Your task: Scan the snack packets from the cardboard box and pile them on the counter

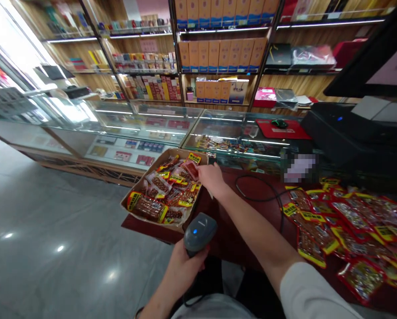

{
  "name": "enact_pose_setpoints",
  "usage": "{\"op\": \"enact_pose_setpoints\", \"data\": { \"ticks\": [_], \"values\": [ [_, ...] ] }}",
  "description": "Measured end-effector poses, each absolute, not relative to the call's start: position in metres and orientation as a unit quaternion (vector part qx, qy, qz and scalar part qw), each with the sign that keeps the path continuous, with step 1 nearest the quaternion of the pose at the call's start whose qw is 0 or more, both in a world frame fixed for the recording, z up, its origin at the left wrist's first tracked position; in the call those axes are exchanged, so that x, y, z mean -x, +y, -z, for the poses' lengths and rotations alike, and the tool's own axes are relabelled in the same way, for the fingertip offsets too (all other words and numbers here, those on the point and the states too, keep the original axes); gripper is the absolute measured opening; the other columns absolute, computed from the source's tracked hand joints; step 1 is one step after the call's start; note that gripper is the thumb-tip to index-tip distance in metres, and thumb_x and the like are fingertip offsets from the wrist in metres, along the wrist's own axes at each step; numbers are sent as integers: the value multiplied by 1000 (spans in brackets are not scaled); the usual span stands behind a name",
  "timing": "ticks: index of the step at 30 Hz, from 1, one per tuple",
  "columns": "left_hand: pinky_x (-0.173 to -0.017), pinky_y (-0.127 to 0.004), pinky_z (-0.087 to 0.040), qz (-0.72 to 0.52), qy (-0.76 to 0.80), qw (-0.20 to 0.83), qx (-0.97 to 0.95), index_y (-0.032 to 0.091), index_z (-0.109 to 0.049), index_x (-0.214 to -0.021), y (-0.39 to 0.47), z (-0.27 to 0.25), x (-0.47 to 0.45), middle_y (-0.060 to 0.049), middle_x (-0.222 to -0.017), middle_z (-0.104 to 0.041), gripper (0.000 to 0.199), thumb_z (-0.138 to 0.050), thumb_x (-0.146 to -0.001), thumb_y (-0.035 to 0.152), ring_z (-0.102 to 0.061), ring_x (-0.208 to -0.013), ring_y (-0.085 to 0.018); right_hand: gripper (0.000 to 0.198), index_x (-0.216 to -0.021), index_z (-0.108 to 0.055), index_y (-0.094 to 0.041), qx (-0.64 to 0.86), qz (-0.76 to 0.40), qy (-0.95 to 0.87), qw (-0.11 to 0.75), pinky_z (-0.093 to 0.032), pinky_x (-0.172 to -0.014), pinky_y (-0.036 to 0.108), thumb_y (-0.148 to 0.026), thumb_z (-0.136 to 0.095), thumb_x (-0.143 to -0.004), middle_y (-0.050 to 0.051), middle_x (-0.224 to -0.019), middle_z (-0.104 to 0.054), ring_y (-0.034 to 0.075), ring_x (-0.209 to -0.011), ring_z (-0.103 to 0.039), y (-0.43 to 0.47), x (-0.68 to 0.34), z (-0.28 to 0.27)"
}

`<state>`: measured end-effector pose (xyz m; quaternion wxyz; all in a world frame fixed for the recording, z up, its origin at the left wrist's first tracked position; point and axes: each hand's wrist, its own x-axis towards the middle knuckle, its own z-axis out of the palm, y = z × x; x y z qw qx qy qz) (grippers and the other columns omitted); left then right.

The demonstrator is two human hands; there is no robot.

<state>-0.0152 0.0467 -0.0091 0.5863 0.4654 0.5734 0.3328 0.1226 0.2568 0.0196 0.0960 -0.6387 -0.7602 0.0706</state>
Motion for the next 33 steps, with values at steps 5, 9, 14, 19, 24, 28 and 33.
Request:
{"op": "enact_pose_setpoints", "data": {
  "ticks": [5, 9, 14, 19, 24, 28, 33],
  "values": [
    [-47, -24, -41, -307, 554, 590, -500, 17, -62, -69, 51, 24, 4, 2, -49, -57, 24, -74, -73, 38, -53, -45, -14, 42, -130, -69, -22, 639, -243, -573, 453, -58, -88, 35, -42, -45, -102, 9, -116, -78, 24, -98, -76, 191, -201, 6],
    [-47, -24, -42, -296, 553, 584, -516, 17, -63, -69, 56, 39, -8, 1, -50, -58, 27, -74, -73, 42, -54, -46, -15, 47, -113, -75, -20, 598, -401, -394, 571, -63, -69, 35, -58, -64, -87, 8, -102, -80, 24, -76, -77, 114, -247, 64],
    [-47, -24, -40, -275, 559, 582, -523, 18, -61, -67, 61, 35, -29, 2, -47, -58, 29, -74, -72, 44, -54, -44, -15, 50, -111, -74, -18, 633, -401, -337, 570, -64, -69, 37, -60, -68, -83, 9, -97, -80, 25, -76, -78, 66, -258, 112],
    [-50, -25, -41, -254, 566, 566, -543, 18, -61, -70, 62, 21, -44, 2, -48, -58, 22, -68, -74, 39, -55, -46, -16, 57, -132, -64, -20, 629, -407, -325, 577, -65, -66, 34, -55, -64, -87, 9, -113, -78, 24, -84, -78, 65, -255, 117],
    [-49, -26, -42, -230, 592, 550, -542, 19, -61, -71, 61, 26, -45, 3, -49, -58, 21, -68, -73, 39, -56, -46, -17, 48, -127, -66, -21, 619, -407, -350, 573, -65, -69, 33, -52, -61, -90, 9, -114, -77, 24, -89, -78, 63, -256, 114],
    [-49, -26, -43, -220, 593, 537, -558, 19, -62, -72, 62, 30, -39, 2, -50, -60, 17, -65, -76, 35, -57, -46, -17, 44, -120, -67, -21, 627, -396, -352, 572, -65, -69, 33, -52, -62, -90, 9, -110, -78, 24, -88, -78, 62, -256, 113],
    [-70, -29, -52, -217, 567, 467, -643, 15, -74, -86, 70, 26, -25, -6, -79, -78, 16, -65, -75, 22, -71, -74, -24, 44, -122, -66, -20, 627, -384, -356, 577, -66, -69, 33, -51, -59, -92, 9, -111, -77, 23, -86, -77, 63, -255, 112]
  ]
}}
